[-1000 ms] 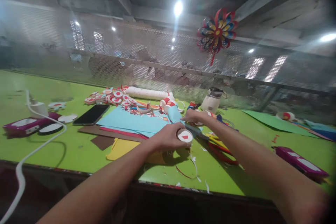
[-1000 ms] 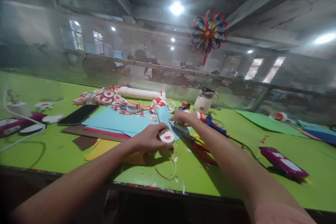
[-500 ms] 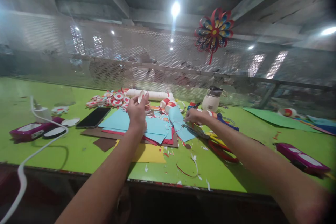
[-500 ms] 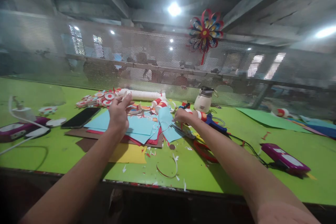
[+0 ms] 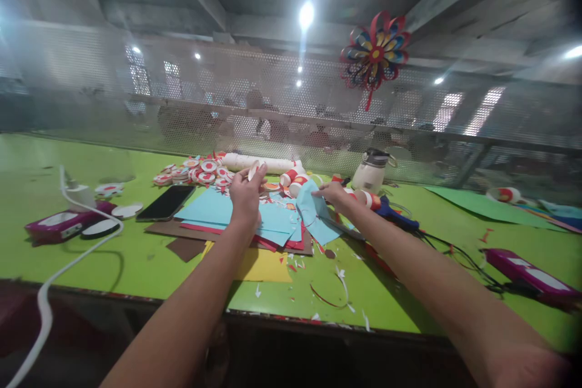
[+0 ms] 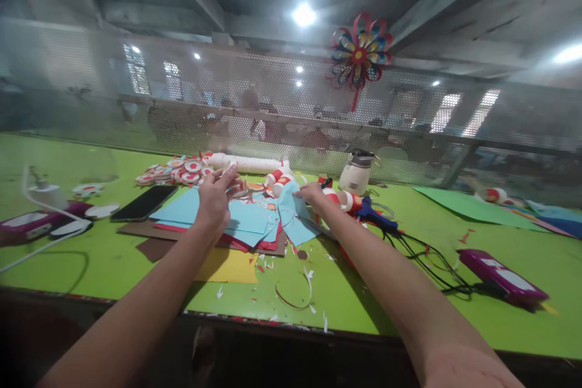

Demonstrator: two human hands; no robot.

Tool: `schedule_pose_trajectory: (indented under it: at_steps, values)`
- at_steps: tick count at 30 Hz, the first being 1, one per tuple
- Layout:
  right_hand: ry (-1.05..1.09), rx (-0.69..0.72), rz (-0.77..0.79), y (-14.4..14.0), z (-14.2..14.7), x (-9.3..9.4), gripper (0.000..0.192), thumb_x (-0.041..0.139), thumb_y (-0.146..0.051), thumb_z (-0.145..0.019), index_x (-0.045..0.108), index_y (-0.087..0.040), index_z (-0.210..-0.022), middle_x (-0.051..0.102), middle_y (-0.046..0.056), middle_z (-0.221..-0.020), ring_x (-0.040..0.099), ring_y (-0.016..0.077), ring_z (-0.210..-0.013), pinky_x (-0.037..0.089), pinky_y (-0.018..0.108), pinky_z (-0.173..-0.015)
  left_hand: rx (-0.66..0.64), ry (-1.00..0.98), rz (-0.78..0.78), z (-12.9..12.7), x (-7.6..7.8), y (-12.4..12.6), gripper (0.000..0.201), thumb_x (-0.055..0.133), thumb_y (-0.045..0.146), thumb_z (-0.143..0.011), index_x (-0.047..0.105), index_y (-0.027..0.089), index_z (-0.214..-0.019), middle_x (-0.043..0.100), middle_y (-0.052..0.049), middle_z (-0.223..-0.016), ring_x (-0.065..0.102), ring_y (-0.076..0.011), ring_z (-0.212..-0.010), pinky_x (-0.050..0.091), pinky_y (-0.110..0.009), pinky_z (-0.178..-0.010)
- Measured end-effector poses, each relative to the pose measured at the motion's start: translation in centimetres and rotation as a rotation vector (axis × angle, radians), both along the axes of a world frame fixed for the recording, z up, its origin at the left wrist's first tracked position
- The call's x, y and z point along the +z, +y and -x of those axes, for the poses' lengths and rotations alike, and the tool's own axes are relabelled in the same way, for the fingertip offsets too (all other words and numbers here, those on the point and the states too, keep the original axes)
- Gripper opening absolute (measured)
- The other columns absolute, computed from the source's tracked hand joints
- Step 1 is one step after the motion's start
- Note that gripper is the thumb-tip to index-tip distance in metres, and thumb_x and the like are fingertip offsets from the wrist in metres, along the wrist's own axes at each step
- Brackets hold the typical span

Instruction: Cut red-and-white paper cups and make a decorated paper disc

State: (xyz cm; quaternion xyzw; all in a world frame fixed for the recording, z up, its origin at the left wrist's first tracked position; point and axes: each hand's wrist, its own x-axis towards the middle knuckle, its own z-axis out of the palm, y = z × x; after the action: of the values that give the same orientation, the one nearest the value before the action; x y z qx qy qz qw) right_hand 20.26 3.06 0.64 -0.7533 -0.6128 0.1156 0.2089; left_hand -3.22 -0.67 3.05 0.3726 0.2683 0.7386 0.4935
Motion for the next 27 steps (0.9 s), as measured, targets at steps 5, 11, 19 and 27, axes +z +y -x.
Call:
schedule_pose_trajectory:
  at_steps: [5, 11, 19, 27]
  values:
    - [-0.066, 0.034, -0.231, -0.1, -0.2, 0.8, 0.030, 0.056, -0.036, -0.087, 0.064, -0.011, -0.102, 0.063, 0.003, -0.104, 0.060, 0.0252, -0.093, 0.050, 0.036, -0.078, 0.006, 0.007, -0.026, -0.1, 0.2, -0.4, 0.046, 0.077, 0.040, -0.059, 0.055, 0.015, -0.091, 0.059, -0.002, -0.078, 0.056, -0.0103, -0.065, 0.043, -0.022, -0.057]
    - [-0.129, 0.061, -0.570, -0.8, 1.0, 4.3, 0.035, 0.040, -0.031, -0.092, 0.067, -0.009, -0.088, 0.067, 0.006, -0.082, 0.058, 0.0186, -0.080, 0.040, 0.024, -0.069, 0.000, -0.032, -0.020, 0.2, 0.5, -0.3, 0.046, 0.077, 0.039, -0.057, 0.054, 0.016, -0.089, 0.059, -0.001, -0.078, 0.057, -0.0098, -0.064, 0.042, -0.021, -0.055]
    - [-0.266, 0.214, -0.757, -2.1, 8.0, 6.6, 0.038, 0.027, -0.028, -0.096, 0.059, -0.010, -0.103, 0.063, 0.013, -0.100, 0.054, 0.0193, -0.089, 0.035, 0.027, -0.080, 0.245, -0.133, -0.162, 2.9, 2.4, 0.4, 0.042, 0.073, 0.043, -0.063, 0.051, 0.018, -0.089, 0.060, -0.001, -0.083, 0.058, -0.0086, -0.067, 0.042, -0.019, -0.057]
    - [-0.394, 0.620, -0.431, -2.5, 15.6, -1.3, 0.018, 0.056, -0.026, -0.082, 0.070, -0.015, -0.082, 0.069, 0.009, -0.078, 0.059, 0.0198, -0.074, 0.039, 0.026, -0.064, 0.148, 0.088, -0.089, 2.1, 1.3, 1.2, 0.045, 0.077, 0.042, -0.055, 0.055, 0.016, -0.086, 0.060, -0.001, -0.075, 0.057, -0.0106, -0.062, 0.041, -0.022, -0.055]
